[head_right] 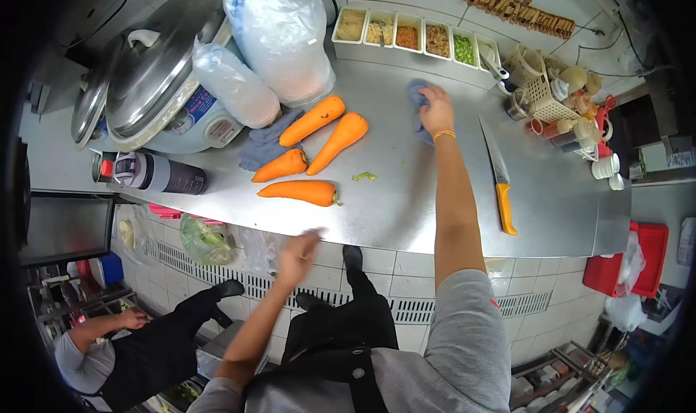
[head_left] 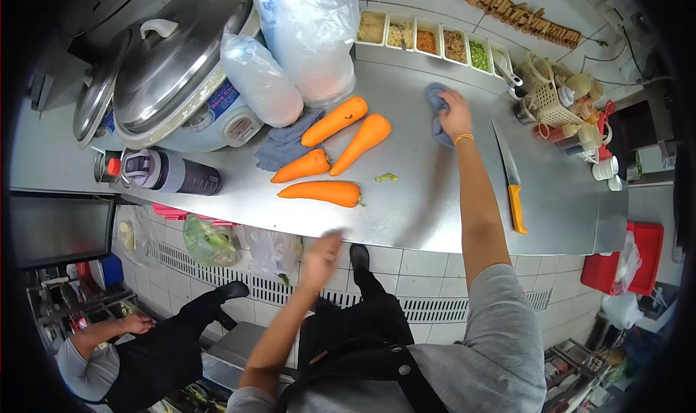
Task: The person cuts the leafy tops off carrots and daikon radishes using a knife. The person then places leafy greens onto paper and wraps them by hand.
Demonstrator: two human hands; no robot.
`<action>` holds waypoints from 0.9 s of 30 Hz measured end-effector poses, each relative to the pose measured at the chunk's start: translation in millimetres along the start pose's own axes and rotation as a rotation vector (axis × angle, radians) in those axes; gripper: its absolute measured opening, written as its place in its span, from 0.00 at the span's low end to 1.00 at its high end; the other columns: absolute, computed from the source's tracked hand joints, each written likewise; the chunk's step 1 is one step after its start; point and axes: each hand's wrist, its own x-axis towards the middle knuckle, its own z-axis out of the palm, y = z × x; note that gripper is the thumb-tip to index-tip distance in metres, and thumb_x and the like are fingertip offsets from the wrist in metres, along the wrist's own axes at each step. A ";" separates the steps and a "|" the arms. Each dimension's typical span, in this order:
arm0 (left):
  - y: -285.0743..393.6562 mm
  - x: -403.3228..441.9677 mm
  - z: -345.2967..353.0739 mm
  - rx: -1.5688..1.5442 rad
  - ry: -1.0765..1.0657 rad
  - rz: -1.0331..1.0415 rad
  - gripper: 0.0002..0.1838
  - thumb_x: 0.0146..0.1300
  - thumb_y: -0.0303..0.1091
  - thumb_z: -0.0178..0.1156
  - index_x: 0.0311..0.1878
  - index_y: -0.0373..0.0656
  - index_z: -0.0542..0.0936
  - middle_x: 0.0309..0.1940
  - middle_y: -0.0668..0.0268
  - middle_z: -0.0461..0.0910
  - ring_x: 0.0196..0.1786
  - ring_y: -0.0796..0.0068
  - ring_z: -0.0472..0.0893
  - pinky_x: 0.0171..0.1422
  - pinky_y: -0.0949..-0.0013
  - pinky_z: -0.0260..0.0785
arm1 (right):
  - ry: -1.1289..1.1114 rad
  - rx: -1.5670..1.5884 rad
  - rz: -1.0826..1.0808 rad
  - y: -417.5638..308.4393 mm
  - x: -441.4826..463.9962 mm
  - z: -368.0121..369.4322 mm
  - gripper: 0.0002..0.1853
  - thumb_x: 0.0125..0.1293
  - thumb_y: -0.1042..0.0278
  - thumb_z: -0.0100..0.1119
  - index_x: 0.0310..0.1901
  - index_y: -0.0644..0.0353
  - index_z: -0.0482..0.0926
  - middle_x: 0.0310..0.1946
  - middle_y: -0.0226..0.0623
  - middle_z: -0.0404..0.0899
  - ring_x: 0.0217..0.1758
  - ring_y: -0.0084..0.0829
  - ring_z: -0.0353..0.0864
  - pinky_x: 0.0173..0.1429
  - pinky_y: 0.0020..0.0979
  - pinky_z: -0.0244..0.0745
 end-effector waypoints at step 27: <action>-70.1 -80.7 33.8 -1.289 -0.084 -0.778 0.15 0.66 0.42 0.52 0.33 0.41 0.79 0.25 0.67 0.77 0.27 0.76 0.77 0.31 0.70 0.73 | -0.119 -0.029 -0.095 -104.8 -186.5 -15.4 0.20 0.52 0.79 0.50 0.48 0.68 0.78 0.49 0.48 0.79 0.52 0.44 0.77 0.61 0.37 0.68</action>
